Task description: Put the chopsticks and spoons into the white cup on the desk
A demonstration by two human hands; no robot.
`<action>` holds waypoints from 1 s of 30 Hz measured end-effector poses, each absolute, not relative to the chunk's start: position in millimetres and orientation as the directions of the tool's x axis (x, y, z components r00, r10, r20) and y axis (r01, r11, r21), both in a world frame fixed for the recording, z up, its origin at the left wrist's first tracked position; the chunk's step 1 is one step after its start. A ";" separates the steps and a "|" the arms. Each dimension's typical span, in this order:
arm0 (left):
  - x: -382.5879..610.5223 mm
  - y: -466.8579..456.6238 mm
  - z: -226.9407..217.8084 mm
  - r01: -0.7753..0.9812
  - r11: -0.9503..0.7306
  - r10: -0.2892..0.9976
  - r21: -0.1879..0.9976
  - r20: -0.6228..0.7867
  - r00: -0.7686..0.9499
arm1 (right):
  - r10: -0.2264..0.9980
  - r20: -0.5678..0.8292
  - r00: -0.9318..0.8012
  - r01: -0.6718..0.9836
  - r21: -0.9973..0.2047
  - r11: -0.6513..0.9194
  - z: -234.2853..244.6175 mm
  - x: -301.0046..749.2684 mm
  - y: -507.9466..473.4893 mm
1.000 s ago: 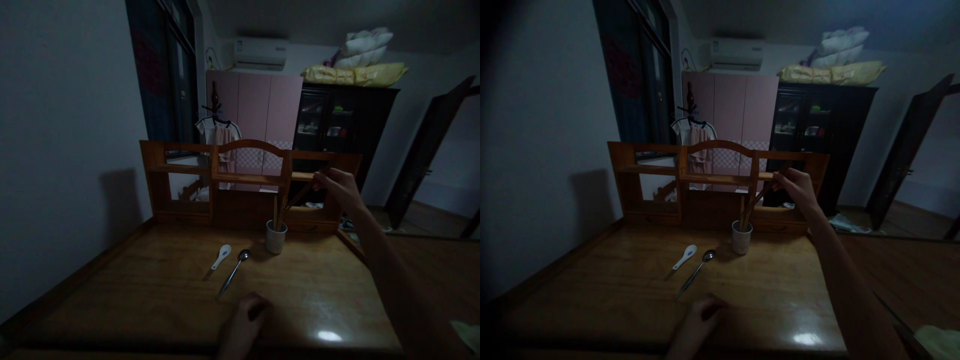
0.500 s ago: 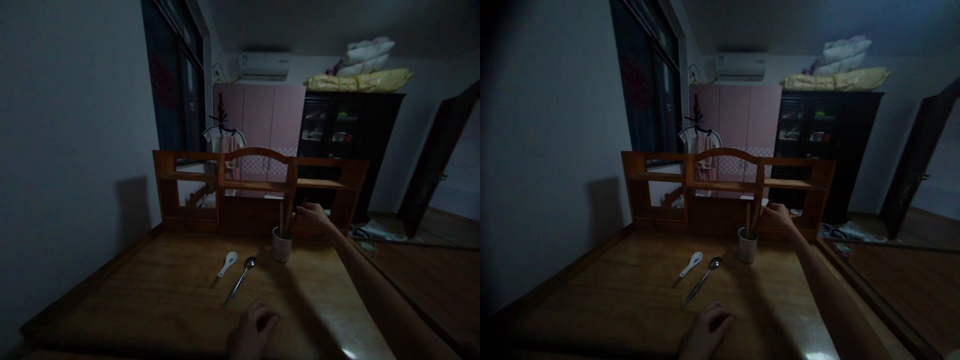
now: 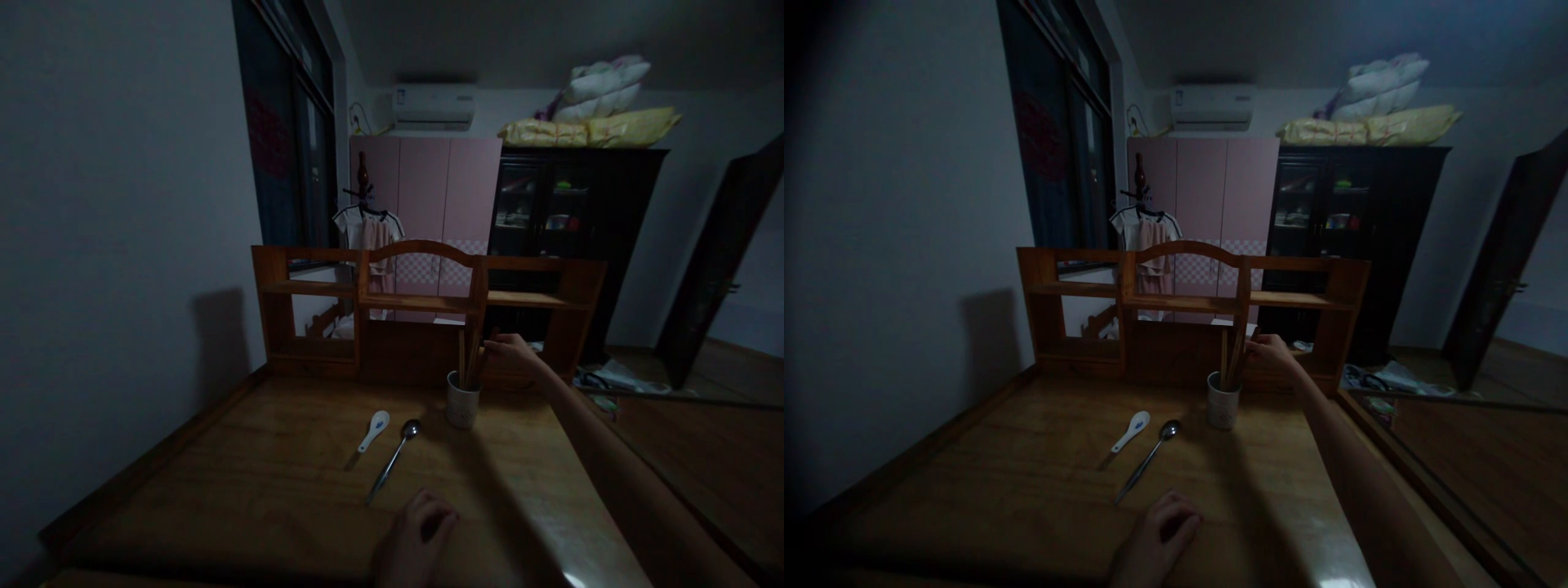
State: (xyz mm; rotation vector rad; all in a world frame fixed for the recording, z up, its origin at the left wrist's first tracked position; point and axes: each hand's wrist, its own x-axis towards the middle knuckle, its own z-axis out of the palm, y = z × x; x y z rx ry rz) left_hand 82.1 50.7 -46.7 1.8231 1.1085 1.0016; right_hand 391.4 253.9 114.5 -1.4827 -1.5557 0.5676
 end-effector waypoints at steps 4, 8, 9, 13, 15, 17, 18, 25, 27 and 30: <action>83.3 48.6 -45.2 0.324 -0.324 0.929 0.889 0.235 0.287 | 0.959 0.266 0.096 0.543 -0.822 0.173 114.5 388.7 253.5; 82.5 47.4 -43.1 0.317 -0.318 0.928 0.894 0.224 0.298 | 0.962 0.247 0.114 0.554 -0.820 0.144 113.9 382.7 249.6; 82.2 47.5 -43.2 0.325 -0.310 0.931 0.893 0.216 0.293 | 0.962 0.244 0.123 0.556 -0.820 0.137 113.5 380.8 248.9; 81.3 49.1 -46.3 0.340 -0.299 0.933 0.892 0.199 0.299 | 0.959 0.244 0.147 0.563 -0.818 0.122 112.0 375.3 246.7; 81.4 49.9 -47.6 0.342 -0.306 0.927 0.888 0.195 0.322 | 0.959 0.242 0.149 0.569 -0.814 0.117 111.8 374.1 245.2; 81.8 50.4 -48.0 0.361 -0.295 0.931 0.885 0.182 0.316 | 0.960 0.236 0.149 0.577 -0.809 0.109 111.5 372.9 243.0; 82.0 50.4 -47.8 0.369 -0.290 0.934 0.883 0.177 0.309 | 0.960 0.236 0.151 0.582 -0.806 0.106 111.3 372.1 241.7; 81.7 48.9 -43.5 0.346 -0.311 0.930 0.885 0.207 0.305 | 0.896 0.337 0.290 0.640 -0.764 0.081 122.5 369.2 230.4; 81.3 48.0 -41.0 0.343 -0.307 0.931 0.888 0.205 0.301 | 0.824 0.429 0.371 0.664 -0.743 0.088 137.8 366.9 221.0; 81.4 47.8 -39.0 0.341 -0.284 0.939 0.896 0.187 0.289 | 0.664 0.602 0.444 0.702 -0.694 0.161 164.8 354.1 186.2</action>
